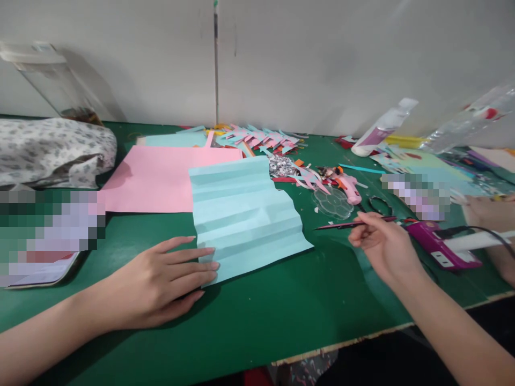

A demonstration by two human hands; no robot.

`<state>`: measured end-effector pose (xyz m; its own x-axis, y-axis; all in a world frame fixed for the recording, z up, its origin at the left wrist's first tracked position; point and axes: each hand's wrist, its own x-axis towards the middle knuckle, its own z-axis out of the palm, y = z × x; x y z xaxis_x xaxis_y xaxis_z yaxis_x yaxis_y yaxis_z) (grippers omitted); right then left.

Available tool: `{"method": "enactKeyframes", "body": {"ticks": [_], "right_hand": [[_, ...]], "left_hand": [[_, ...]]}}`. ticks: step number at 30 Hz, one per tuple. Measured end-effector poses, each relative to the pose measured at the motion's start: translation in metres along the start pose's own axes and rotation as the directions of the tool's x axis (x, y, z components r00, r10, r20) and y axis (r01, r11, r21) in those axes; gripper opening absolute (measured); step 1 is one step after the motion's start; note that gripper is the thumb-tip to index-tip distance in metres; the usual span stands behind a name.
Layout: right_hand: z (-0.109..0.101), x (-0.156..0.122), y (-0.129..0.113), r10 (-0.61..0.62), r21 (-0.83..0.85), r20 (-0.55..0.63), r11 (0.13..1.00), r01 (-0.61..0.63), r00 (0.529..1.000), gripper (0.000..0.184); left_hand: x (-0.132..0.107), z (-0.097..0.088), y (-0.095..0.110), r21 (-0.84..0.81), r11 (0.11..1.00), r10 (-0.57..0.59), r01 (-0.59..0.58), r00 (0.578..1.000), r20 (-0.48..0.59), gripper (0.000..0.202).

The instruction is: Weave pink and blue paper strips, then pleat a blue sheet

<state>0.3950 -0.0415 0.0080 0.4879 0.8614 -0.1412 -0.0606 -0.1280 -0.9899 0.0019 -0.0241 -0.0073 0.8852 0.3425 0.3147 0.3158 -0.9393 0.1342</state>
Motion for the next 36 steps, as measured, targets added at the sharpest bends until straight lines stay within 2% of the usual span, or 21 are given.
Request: {"method": "enactKeyframes", "body": {"ticks": [3,6,9,24,36], "right_hand": [[0.019,-0.015,0.004,0.051,-0.025,0.121,0.999,-0.048,0.991,0.019],[0.036,-0.028,0.008,0.115,-0.071,0.259,0.992,-0.1,0.959,0.022],[0.042,-0.032,0.009,0.145,-0.115,0.303,0.987,-0.114,0.942,0.024],[0.01,-0.006,0.007,0.073,-0.122,0.177,0.991,-0.052,0.981,0.024],[0.002,-0.003,-0.001,0.054,-0.102,0.112,0.994,-0.043,0.992,0.018]], "left_hand": [[0.0,0.001,0.0,-0.003,1.0,-0.003,0.003,1.0,-0.007,0.034],[-0.001,0.001,0.0,0.005,1.0,0.001,-0.001,1.0,0.003,0.034],[0.0,0.001,0.0,0.005,1.0,0.001,-0.001,1.0,0.009,0.034],[-0.001,0.0,-0.001,0.024,1.0,0.009,-0.01,1.0,0.026,0.036],[0.001,-0.001,0.0,0.011,1.0,0.011,-0.012,1.0,0.027,0.037]]}}
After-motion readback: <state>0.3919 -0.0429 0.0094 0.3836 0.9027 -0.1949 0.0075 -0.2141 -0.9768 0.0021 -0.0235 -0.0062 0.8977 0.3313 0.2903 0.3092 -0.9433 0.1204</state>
